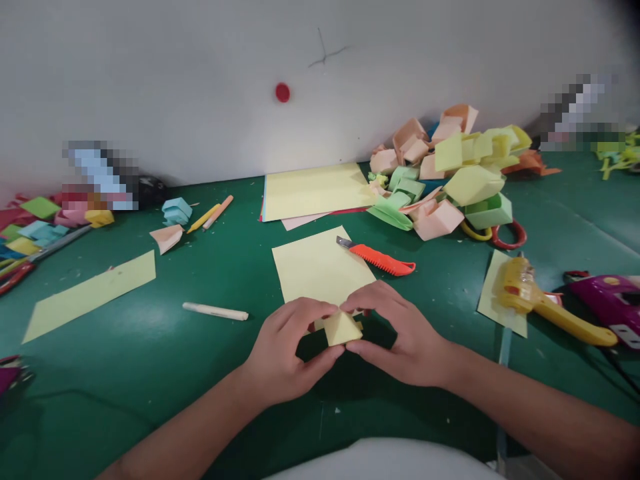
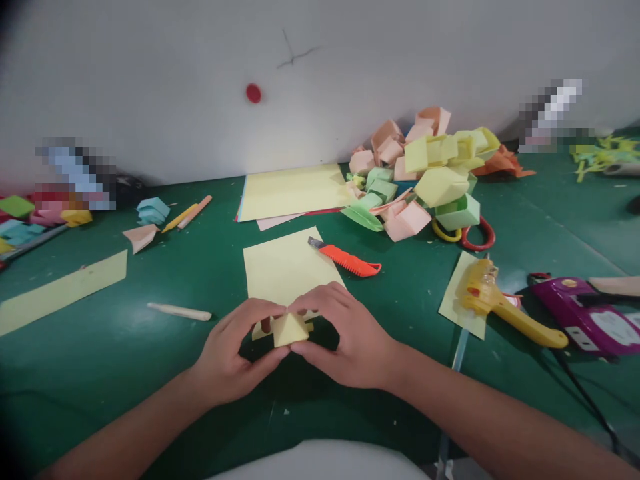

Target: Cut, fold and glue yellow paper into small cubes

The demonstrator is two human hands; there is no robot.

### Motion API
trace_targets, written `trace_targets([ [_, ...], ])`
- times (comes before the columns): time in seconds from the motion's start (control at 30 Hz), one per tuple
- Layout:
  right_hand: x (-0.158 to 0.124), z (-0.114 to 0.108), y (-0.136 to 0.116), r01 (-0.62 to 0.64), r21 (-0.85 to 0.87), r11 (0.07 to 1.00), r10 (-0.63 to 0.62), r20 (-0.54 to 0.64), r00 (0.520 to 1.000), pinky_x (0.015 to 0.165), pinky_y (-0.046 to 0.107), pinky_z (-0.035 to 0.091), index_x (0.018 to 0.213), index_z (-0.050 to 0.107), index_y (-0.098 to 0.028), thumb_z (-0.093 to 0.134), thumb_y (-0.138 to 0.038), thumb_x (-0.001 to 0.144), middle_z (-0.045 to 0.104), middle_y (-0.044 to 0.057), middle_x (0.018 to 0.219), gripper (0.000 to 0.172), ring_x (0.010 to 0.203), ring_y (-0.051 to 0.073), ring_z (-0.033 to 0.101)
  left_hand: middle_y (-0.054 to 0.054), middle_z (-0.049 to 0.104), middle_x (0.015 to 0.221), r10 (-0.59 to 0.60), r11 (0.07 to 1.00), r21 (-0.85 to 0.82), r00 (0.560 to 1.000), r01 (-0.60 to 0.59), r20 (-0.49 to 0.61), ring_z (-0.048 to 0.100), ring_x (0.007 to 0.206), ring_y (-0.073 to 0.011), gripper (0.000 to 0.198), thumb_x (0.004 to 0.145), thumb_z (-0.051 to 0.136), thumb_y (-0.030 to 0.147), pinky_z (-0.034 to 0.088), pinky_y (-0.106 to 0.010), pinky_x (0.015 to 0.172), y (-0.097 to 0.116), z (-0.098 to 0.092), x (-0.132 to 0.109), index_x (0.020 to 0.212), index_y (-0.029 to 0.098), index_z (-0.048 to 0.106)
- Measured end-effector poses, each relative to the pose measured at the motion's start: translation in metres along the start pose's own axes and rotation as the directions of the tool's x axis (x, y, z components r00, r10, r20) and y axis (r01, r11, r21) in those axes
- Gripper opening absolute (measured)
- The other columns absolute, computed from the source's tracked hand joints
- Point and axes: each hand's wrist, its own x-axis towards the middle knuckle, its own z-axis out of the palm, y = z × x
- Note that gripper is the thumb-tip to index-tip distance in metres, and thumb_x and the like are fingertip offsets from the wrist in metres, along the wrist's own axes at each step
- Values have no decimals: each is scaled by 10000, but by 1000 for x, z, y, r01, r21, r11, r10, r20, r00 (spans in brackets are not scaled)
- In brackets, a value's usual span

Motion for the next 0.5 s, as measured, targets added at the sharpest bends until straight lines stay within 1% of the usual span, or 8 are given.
trace_targets([
  [0.07,-1,2,2,-57,51,997,57,0,998,783,324,542,1306,484,-264,699,-303,888,644,48,1081,472,889,170,600,-43,674,1019,-40,999,-26,999,41,12,640,825,-139,374,892,676,261,566,-234,701,0,-2,1,1231,222,523],
  [0.17,-1,3,4,-78,86,993,80,-9,997,763,320,550,1359,441,-269,704,-315,886,632,47,1074,543,851,158,588,-36,678,1024,-50,998,-30,999,50,7,638,801,-133,380,896,673,273,571,-243,723,-1,-3,1,1239,233,514],
  [0.23,0,3,4,-66,94,993,65,18,998,761,313,548,1331,471,-274,701,-308,892,642,43,1071,497,851,153,589,-32,682,1017,-58,998,-32,998,59,5,640,783,-131,376,903,668,281,574,-253,734,-3,-2,-2,1242,235,511],
  [0.3,3,3,3,-54,100,994,47,67,997,760,307,545,1266,529,-271,696,-302,901,663,35,1044,403,851,151,597,-33,685,1020,-72,997,-39,997,72,7,645,779,-132,367,911,658,273,577,-263,750,-5,-2,-4,1245,233,512],
  [0.37,6,2,4,-52,91,994,44,88,995,761,311,542,1212,573,-262,699,-311,903,683,27,994,337,842,154,604,-56,681,1067,-74,996,-42,997,74,-3,662,878,-161,351,918,644,254,582,-291,806,-7,-3,-4,1248,226,527],
  [0.43,8,2,5,-68,55,996,65,53,996,762,319,543,1202,587,-254,699,-324,905,704,28,986,325,845,161,606,-96,657,1151,-61,998,-35,998,60,-32,649,1041,-211,333,922,628,233,577,-339,877,-8,-7,2,1245,215,552],
  [0.5,9,2,9,-98,-5,995,98,2,995,776,329,548,1212,594,-254,687,-329,914,719,36,1024,322,891,176,610,-117,633,1186,-30,999,-23,996,29,-79,624,1111,-234,310,918,613,190,569,-367,908,-8,-15,11,1226,209,580],
])
